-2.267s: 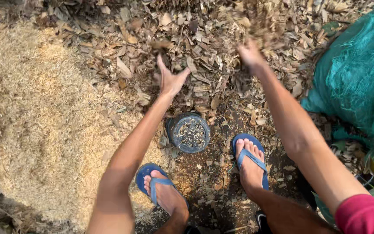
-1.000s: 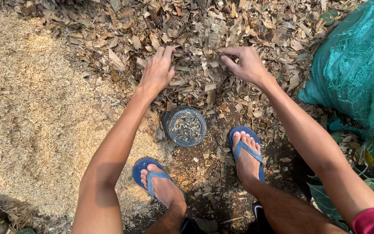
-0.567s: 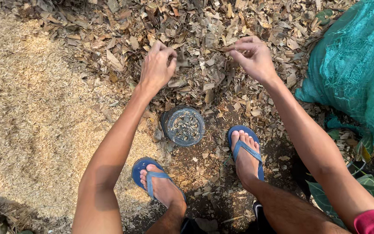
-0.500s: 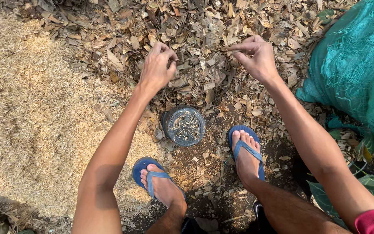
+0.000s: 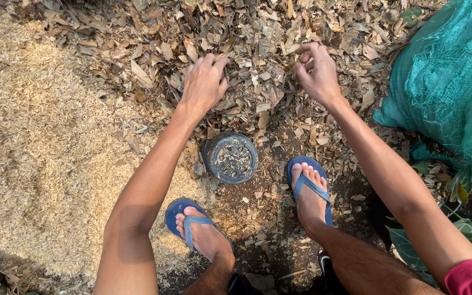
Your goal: The person repots a small plant by removing it from its original pot, placing it into a new pot, and filling the pot with soil and wood chips. The person handles the plant and soil by hand.
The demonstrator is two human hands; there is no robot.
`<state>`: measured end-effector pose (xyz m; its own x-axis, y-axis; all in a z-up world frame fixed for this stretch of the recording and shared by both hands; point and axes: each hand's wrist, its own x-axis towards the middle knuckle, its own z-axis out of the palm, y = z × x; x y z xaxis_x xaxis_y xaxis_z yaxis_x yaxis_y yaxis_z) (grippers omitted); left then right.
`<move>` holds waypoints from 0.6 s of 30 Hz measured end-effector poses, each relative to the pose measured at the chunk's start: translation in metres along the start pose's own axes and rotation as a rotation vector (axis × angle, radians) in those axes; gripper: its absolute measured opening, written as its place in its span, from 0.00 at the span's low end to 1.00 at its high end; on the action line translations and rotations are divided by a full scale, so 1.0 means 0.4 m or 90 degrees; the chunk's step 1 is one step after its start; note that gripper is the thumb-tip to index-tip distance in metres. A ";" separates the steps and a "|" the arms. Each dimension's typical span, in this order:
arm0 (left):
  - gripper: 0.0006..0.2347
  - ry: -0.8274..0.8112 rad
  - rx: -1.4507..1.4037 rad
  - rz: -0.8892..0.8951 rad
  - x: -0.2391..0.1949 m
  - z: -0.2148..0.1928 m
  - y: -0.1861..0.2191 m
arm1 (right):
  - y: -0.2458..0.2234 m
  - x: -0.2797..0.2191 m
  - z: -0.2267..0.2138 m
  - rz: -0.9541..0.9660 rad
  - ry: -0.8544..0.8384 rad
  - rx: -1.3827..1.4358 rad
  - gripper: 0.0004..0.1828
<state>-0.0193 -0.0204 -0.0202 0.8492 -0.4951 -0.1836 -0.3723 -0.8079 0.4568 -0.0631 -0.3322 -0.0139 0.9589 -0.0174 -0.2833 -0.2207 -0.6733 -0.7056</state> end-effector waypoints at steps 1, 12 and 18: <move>0.13 0.002 0.003 0.006 0.003 0.005 0.001 | 0.004 0.005 0.008 -0.011 0.035 -0.017 0.14; 0.07 0.230 -0.038 0.095 0.004 -0.033 -0.011 | 0.028 0.028 0.095 -0.141 0.014 -0.096 0.13; 0.08 0.239 -0.395 0.037 -0.001 -0.120 0.003 | 0.032 -0.010 0.033 0.002 0.056 0.098 0.11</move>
<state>-0.0022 -0.0057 0.0222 0.9472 -0.2985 0.1167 -0.2347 -0.3978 0.8869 -0.0721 -0.3309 -0.0305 0.9685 -0.0882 -0.2330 -0.2423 -0.5520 -0.7979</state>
